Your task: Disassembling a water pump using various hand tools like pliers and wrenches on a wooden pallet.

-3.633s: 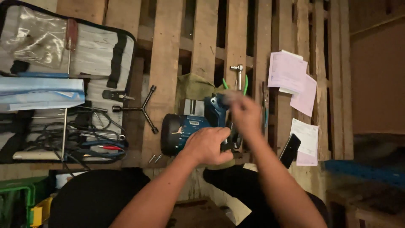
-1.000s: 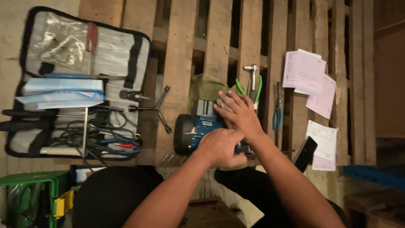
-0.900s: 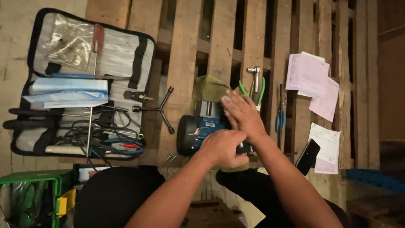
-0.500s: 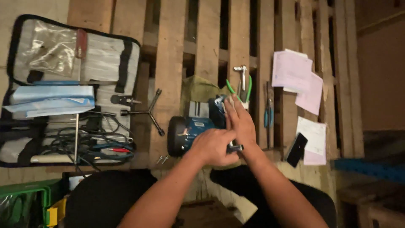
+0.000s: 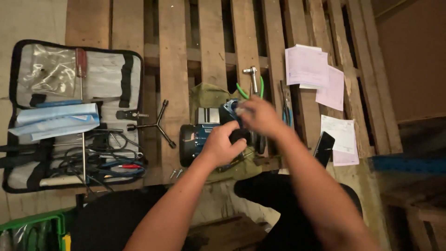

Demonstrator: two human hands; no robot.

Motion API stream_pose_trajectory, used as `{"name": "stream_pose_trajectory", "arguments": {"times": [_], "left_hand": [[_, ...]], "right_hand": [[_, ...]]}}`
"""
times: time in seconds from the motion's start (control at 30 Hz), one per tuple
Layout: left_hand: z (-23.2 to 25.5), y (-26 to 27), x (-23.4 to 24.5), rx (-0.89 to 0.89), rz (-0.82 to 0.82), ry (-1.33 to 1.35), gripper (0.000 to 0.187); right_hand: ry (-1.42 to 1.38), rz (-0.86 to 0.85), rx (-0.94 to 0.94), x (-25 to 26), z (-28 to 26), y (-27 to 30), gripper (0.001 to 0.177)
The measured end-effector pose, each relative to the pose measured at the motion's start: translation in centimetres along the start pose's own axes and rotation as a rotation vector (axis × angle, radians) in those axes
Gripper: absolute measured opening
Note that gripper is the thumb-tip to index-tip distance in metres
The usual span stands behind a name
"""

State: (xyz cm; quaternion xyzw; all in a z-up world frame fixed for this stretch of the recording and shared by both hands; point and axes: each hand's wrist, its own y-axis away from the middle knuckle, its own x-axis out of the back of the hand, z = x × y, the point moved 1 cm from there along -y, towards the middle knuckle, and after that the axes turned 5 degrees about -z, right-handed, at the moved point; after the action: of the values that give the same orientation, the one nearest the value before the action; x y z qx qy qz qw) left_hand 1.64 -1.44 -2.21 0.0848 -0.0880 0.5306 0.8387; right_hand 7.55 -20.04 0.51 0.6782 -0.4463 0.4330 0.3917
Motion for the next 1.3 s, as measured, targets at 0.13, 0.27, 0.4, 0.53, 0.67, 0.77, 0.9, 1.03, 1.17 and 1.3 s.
{"name": "stream_pose_trajectory", "arguments": {"times": [0.13, 0.27, 0.4, 0.53, 0.67, 0.77, 0.9, 1.03, 1.17, 1.3], "left_hand": [[1.0, 0.3, 0.0, 0.021, 0.010, 0.066, 0.023], [2.5, 0.0, 0.2, 0.107, 0.014, 0.084, 0.020], [2.6, -1.4, 0.0, 0.127, 0.018, 0.190, 0.020], [3.1, -1.6, -0.3, 0.158, 0.025, 0.354, 0.020], [1.7, -1.4, -0.3, 0.186, 0.032, 0.666, 0.023], [2.2, -1.5, 0.3, 0.212, 0.070, 0.808, 0.027], [0.6, -2.0, 0.5, 0.206, 0.128, 0.940, 0.031], [1.7, -1.7, 1.1, 0.151, 0.134, 0.943, 0.035], [1.1, -1.5, 0.9, 0.154, 0.164, 1.045, 0.039], [2.2, -1.7, 1.0, 0.100, 0.095, 1.350, 0.052]], "right_hand": [[-0.395, -0.107, -0.308, 6.4, 2.1, 6.2, 0.028], [-0.162, -0.081, -0.474, 6.2, 11.8, 12.8, 0.040], [-0.021, -0.157, -0.623, 2.3, 17.0, 15.7, 0.041], [-0.090, -0.198, -0.580, -3.3, 20.3, 14.9, 0.043], [-0.098, -0.422, -0.612, -1.0, 16.5, 13.8, 0.061], [-0.098, -0.417, -0.638, 3.5, 11.6, 10.4, 0.063], [-0.205, -0.130, -0.209, 10.3, 1.1, 7.3, 0.045], [-0.412, -0.034, 0.041, 12.1, -4.9, 5.7, 0.035], [-0.550, -0.134, -0.023, 12.8, -6.9, 4.2, 0.038], [-0.479, -0.191, -0.127, 11.3, -6.4, 3.2, 0.022]]}}
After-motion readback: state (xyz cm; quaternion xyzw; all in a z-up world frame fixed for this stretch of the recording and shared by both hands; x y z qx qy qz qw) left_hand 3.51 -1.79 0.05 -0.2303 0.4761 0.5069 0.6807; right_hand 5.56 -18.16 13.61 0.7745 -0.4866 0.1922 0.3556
